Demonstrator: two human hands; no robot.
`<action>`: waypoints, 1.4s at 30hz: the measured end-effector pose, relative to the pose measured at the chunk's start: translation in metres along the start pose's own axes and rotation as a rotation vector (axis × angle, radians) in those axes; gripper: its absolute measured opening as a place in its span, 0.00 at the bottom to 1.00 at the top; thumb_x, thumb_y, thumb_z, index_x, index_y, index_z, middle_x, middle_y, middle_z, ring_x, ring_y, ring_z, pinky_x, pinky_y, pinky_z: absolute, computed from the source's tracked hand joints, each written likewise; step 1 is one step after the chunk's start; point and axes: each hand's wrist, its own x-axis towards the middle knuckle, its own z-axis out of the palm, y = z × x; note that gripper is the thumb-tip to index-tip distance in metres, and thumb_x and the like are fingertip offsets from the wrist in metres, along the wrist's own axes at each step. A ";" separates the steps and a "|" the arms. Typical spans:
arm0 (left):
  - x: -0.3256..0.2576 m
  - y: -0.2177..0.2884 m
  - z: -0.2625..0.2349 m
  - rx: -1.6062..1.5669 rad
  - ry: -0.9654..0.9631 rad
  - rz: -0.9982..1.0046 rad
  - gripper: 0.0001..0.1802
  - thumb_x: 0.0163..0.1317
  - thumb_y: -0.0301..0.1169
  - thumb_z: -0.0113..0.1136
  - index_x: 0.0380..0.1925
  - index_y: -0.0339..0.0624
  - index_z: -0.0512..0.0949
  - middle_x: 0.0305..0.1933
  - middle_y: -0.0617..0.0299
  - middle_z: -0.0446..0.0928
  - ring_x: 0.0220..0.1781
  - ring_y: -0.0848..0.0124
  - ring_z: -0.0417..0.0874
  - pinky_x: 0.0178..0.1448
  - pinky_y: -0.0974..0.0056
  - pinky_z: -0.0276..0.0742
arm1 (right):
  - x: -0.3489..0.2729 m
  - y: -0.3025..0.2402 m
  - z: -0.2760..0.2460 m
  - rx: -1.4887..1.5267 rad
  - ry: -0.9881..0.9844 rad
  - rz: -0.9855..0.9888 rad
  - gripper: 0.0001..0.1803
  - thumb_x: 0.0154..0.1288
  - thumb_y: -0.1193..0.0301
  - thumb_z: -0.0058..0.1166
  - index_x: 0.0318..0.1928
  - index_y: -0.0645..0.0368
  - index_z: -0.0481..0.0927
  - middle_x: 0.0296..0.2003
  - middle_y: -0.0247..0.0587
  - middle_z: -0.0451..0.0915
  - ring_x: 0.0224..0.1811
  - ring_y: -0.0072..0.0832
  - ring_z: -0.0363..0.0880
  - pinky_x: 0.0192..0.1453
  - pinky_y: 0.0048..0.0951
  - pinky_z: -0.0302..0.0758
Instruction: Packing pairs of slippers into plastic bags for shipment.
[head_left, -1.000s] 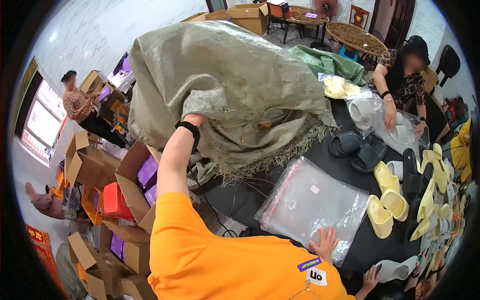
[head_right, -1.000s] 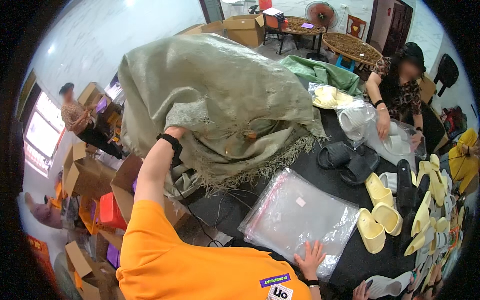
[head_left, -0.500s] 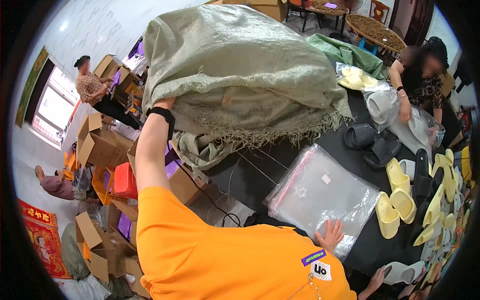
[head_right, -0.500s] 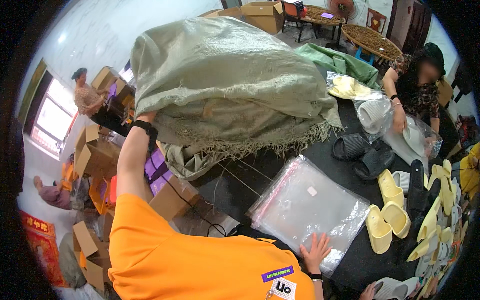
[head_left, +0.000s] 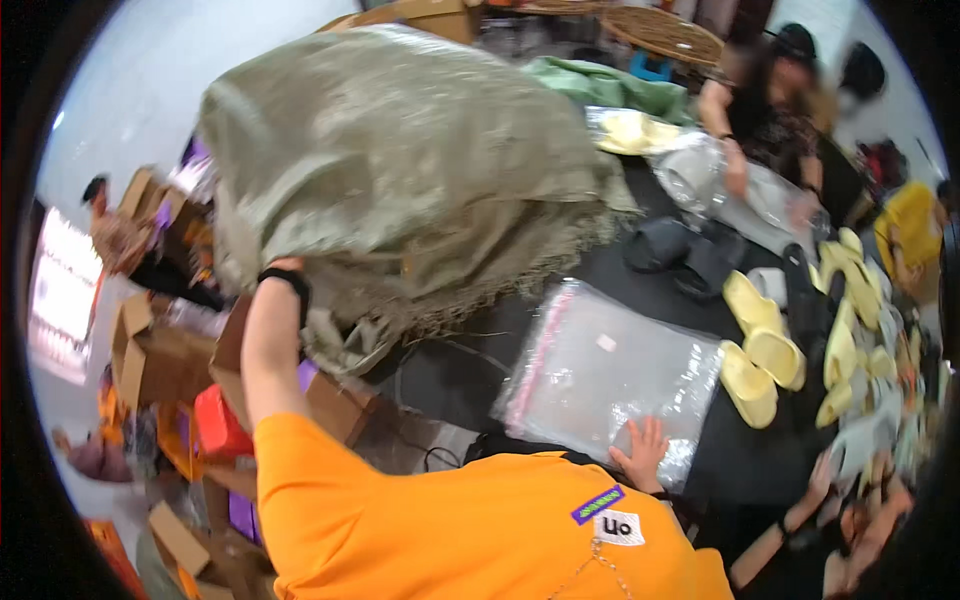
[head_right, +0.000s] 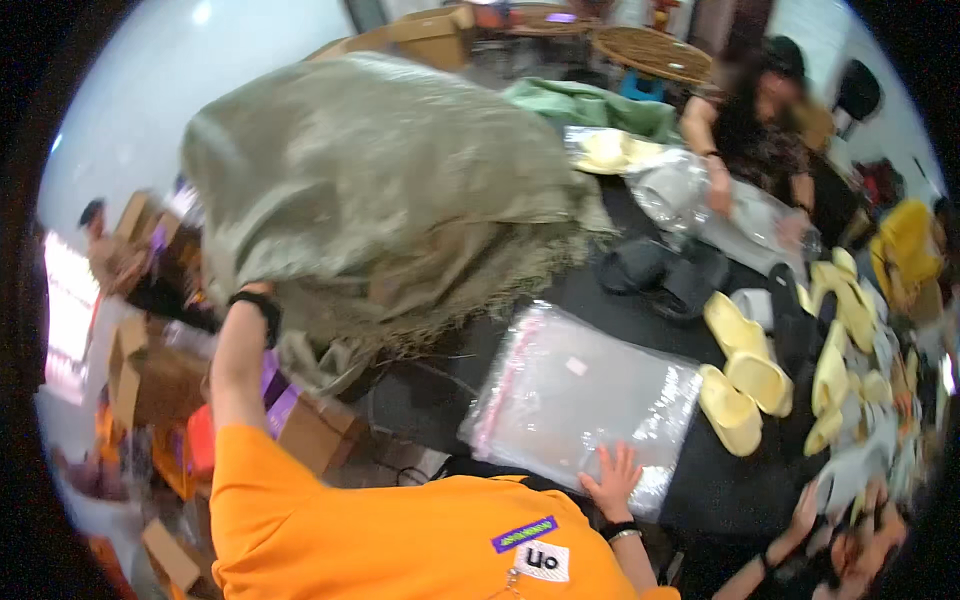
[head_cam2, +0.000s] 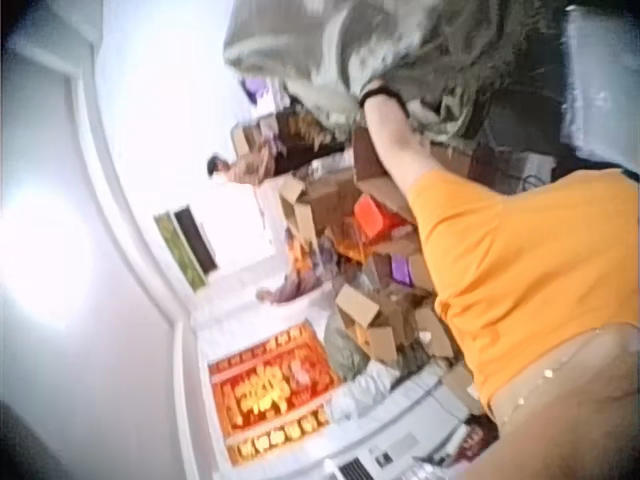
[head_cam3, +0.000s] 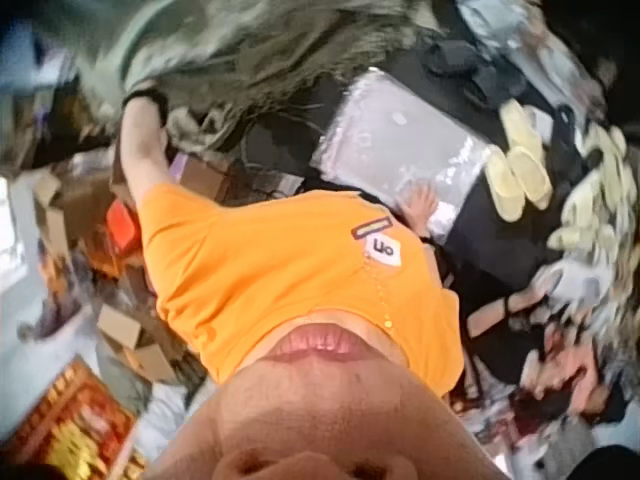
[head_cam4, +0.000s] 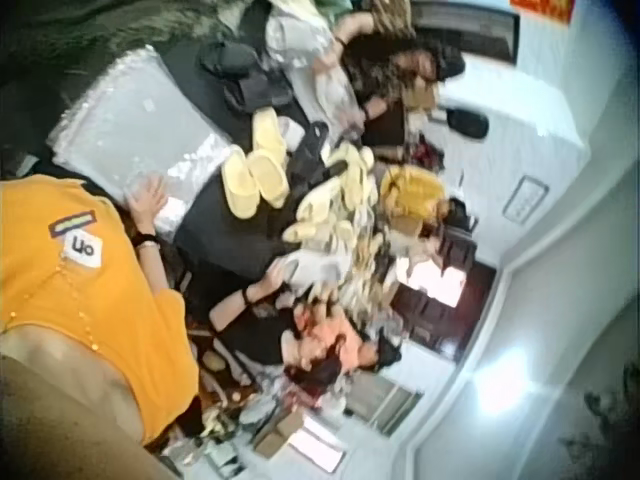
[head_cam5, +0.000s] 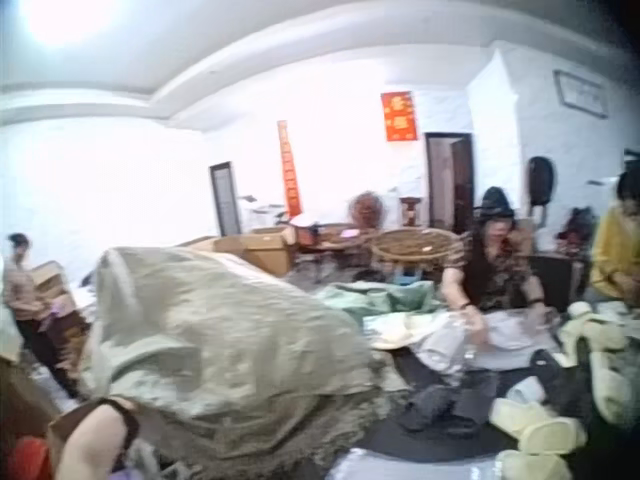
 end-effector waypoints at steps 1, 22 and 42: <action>0.007 0.006 0.008 -0.016 0.003 0.001 0.24 0.60 0.34 0.47 0.57 0.44 0.66 0.59 0.51 0.68 0.58 0.56 0.68 0.62 0.56 0.62 | 0.001 -0.001 -0.001 -0.011 0.003 -0.001 0.40 0.50 0.42 0.52 0.63 0.41 0.63 0.68 0.46 0.48 0.71 0.46 0.39 0.66 0.62 0.32; -0.061 0.397 -0.008 -0.951 -0.253 0.592 0.26 0.59 0.31 0.48 0.60 0.45 0.63 0.59 0.52 0.69 0.56 0.56 0.70 0.59 0.57 0.65 | -0.005 -0.013 -0.007 -0.034 0.038 0.069 0.39 0.49 0.50 0.57 0.63 0.39 0.61 0.69 0.42 0.47 0.72 0.39 0.40 0.66 0.60 0.41; -0.100 0.436 -0.067 -0.929 -0.656 0.898 0.28 0.59 0.29 0.48 0.62 0.45 0.61 0.58 0.52 0.69 0.55 0.56 0.72 0.57 0.59 0.67 | 0.002 -0.035 -0.013 -0.027 -0.127 0.220 0.42 0.53 0.51 0.53 0.68 0.38 0.51 0.71 0.41 0.37 0.73 0.40 0.30 0.67 0.64 0.34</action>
